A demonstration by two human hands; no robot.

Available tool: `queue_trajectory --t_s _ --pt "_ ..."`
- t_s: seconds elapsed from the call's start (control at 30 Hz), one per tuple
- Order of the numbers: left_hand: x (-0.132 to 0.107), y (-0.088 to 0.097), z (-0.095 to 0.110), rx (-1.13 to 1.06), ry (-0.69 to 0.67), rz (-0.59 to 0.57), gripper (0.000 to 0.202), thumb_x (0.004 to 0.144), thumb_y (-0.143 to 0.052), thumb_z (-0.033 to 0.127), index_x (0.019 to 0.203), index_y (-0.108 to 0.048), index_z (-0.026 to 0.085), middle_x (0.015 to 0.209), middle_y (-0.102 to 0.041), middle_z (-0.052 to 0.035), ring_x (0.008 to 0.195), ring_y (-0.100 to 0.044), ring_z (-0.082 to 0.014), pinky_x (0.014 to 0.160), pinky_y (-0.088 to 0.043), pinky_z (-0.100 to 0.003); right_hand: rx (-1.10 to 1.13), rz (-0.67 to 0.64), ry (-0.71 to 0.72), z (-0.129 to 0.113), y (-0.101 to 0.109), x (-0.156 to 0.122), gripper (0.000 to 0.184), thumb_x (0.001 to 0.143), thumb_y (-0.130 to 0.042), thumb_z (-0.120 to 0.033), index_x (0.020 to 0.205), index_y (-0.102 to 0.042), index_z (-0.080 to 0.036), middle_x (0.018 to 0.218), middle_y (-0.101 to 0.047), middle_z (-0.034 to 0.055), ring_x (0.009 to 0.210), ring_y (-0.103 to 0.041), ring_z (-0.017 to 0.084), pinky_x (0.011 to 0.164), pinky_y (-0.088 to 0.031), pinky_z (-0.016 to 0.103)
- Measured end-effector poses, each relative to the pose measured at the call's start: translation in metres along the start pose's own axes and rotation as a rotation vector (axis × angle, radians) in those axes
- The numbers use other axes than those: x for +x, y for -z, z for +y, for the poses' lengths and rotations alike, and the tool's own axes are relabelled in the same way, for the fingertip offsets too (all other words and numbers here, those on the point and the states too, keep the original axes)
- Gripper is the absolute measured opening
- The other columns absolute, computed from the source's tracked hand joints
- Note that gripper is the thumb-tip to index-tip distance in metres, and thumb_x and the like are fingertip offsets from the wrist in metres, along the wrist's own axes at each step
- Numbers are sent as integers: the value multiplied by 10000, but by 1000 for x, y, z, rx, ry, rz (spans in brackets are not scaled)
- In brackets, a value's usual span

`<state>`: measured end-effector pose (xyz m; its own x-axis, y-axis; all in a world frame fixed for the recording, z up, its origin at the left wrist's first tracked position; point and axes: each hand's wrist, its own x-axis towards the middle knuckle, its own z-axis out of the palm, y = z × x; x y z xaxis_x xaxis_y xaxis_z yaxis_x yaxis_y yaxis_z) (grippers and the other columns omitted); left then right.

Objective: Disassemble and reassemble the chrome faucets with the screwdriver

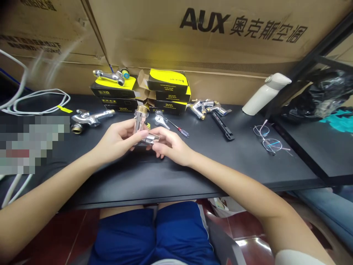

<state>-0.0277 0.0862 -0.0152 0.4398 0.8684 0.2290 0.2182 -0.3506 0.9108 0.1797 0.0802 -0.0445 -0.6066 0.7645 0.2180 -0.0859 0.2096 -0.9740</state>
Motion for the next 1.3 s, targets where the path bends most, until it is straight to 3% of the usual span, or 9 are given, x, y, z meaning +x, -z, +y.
queue_trajectory --t_s 0.13,0.3,0.6,0.83,0.97,1.07,1.17,1.3 --pt "-1 -1 2 59 -3 10 284 851 -664 428 910 -639 151 746 -663 -3 567 -593 -101 510 -471 -187 -93 33 10 -1 -2 -2 548 791 -704 -561 1141 -541 -173 860 -669 23 647 -605 103 608 -522 239" --pt "-2 -3 2 94 4 7 311 837 -675 431 978 -619 160 736 -669 8 547 -595 -99 522 -491 -196 -43 59 20 -5 -6 -1 511 855 -604 -603 1067 -568 -139 778 -689 31 551 -599 104 539 -509 238" --pt "-4 -1 -4 298 -159 21 265 859 -648 410 908 -562 165 660 -590 37 533 -539 -88 522 -428 -194 24 133 -161 -8 -7 4 623 867 -456 -722 852 -635 -125 671 -709 57 452 -595 120 508 -517 259" --pt "-4 -1 -3 389 -244 20 252 865 -637 412 879 -544 178 624 -571 46 497 -491 -80 481 -378 -193 182 72 -281 -4 -4 7 697 905 -327 -732 743 -661 -141 660 -708 99 519 -657 179 445 -503 266" --pt "-4 -2 -3 410 -248 32 258 859 -641 416 848 -537 180 596 -541 53 476 -459 -77 474 -370 -202 180 36 -338 -5 -5 8 741 921 -258 -726 805 -678 -127 655 -702 102 473 -627 155 456 -506 263" --pt "-4 -2 -2 396 -246 32 254 854 -648 410 849 -536 182 595 -526 55 482 -462 -80 486 -386 -210 46 132 -257 -6 -8 6 603 918 -393 -674 931 -656 -131 713 -697 67 468 -598 127 486 -525 270" --pt "-5 -2 -1 343 -222 14 247 861 -640 409 882 -551 180 638 -549 41 510 -490 -86 495 -409 -211 -94 274 -61 -4 -12 1 490 876 -588 -569 1196 -553 -199 950 -693 53 639 -648 135 546 -554 261" --pt "-5 -4 0 205 -153 -9 255 861 -647 408 937 -569 178 713 -608 22 559 -565 -102 533 -469 -213 -291 372 128 -2 -10 -4 629 859 -636 -518 1382 -389 -270 1328 -559 105 948 -657 182 724 -599 307"
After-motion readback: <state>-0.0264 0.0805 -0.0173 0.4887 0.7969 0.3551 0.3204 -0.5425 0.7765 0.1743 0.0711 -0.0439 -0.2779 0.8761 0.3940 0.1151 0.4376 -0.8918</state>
